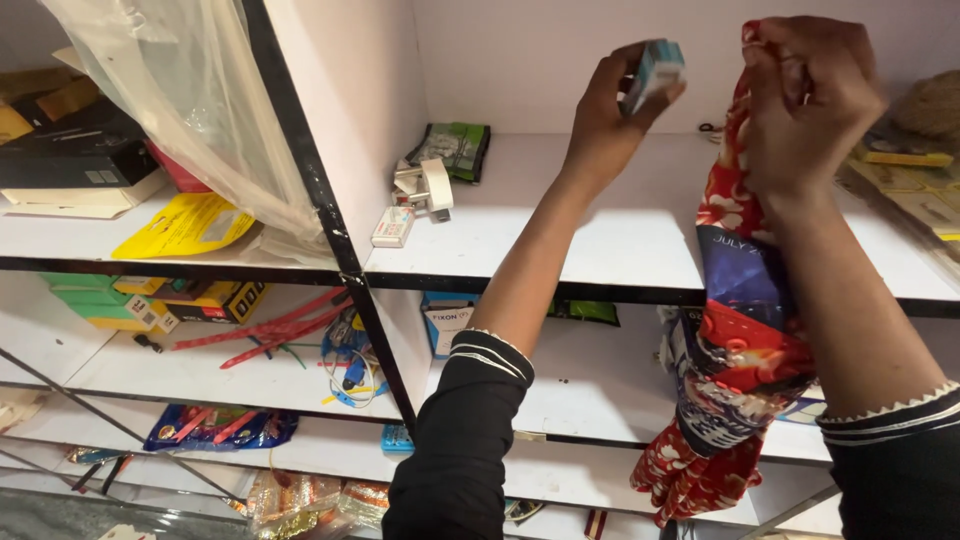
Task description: Wrapping a small product box with a red floral cloth and placing it on a shelf.
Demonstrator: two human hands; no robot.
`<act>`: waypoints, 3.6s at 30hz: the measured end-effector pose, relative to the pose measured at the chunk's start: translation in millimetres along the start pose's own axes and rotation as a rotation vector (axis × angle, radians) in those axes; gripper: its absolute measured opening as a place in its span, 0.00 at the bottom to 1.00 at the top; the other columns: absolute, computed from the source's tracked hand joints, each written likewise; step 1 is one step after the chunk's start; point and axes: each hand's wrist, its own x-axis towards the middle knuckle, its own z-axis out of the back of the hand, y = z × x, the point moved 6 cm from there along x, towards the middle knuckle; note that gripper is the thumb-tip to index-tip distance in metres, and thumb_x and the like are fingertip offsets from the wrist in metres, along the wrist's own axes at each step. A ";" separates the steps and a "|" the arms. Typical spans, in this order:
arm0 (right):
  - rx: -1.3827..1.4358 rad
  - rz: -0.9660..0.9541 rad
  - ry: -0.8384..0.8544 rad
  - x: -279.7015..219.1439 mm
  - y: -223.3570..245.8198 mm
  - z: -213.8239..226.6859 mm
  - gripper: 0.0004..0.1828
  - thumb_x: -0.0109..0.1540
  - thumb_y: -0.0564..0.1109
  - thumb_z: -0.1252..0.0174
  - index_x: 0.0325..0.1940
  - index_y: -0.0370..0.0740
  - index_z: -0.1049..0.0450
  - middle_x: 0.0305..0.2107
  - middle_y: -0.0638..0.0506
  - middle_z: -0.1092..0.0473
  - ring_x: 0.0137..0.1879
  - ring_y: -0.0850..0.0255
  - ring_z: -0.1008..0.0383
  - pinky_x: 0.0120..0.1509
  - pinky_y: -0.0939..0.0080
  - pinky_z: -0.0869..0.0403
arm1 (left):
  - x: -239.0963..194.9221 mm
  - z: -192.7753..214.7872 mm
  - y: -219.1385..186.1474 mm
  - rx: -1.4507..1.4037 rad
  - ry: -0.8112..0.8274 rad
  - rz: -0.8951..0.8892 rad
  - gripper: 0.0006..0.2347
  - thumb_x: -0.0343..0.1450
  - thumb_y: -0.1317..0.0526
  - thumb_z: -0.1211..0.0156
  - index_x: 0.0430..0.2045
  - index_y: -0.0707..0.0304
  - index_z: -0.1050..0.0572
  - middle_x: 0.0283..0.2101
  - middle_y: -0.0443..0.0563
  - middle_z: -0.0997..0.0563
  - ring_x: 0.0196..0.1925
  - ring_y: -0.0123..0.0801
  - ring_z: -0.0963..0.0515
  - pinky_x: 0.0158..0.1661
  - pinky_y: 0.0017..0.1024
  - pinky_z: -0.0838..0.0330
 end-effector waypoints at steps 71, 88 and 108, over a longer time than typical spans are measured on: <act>0.093 0.236 0.235 6.9 62.2 -8.8 0.11 0.62 0.24 0.32 0.46 0.29 0.21 0.44 0.41 0.25 0.49 0.50 0.21 0.53 0.57 0.20 | -22.4 -3.3 -44.7 0.622 -0.063 -0.328 0.26 0.68 0.71 0.31 0.59 0.45 0.32 0.62 0.43 0.31 0.64 0.42 0.29 0.58 0.36 0.24; 0.139 0.075 0.068 -7.5 10.3 -4.1 0.08 0.65 0.23 0.33 0.46 0.27 0.20 0.45 0.39 0.22 0.38 0.56 0.27 0.40 0.58 0.28 | -15.0 -7.9 -21.0 0.355 -0.014 -0.357 0.21 0.76 0.60 0.33 0.63 0.47 0.35 0.57 0.48 0.27 0.59 0.37 0.22 0.57 0.31 0.18; 0.163 0.147 0.177 -13.1 21.6 -7.0 0.10 0.67 0.26 0.33 0.51 0.31 0.20 0.48 0.43 0.25 0.52 0.53 0.20 0.55 0.60 0.20 | 7.5 2.5 31.0 -0.319 0.202 0.396 0.23 0.73 0.43 0.44 0.53 0.62 0.31 0.42 0.53 0.21 0.41 0.33 0.20 0.35 0.30 0.23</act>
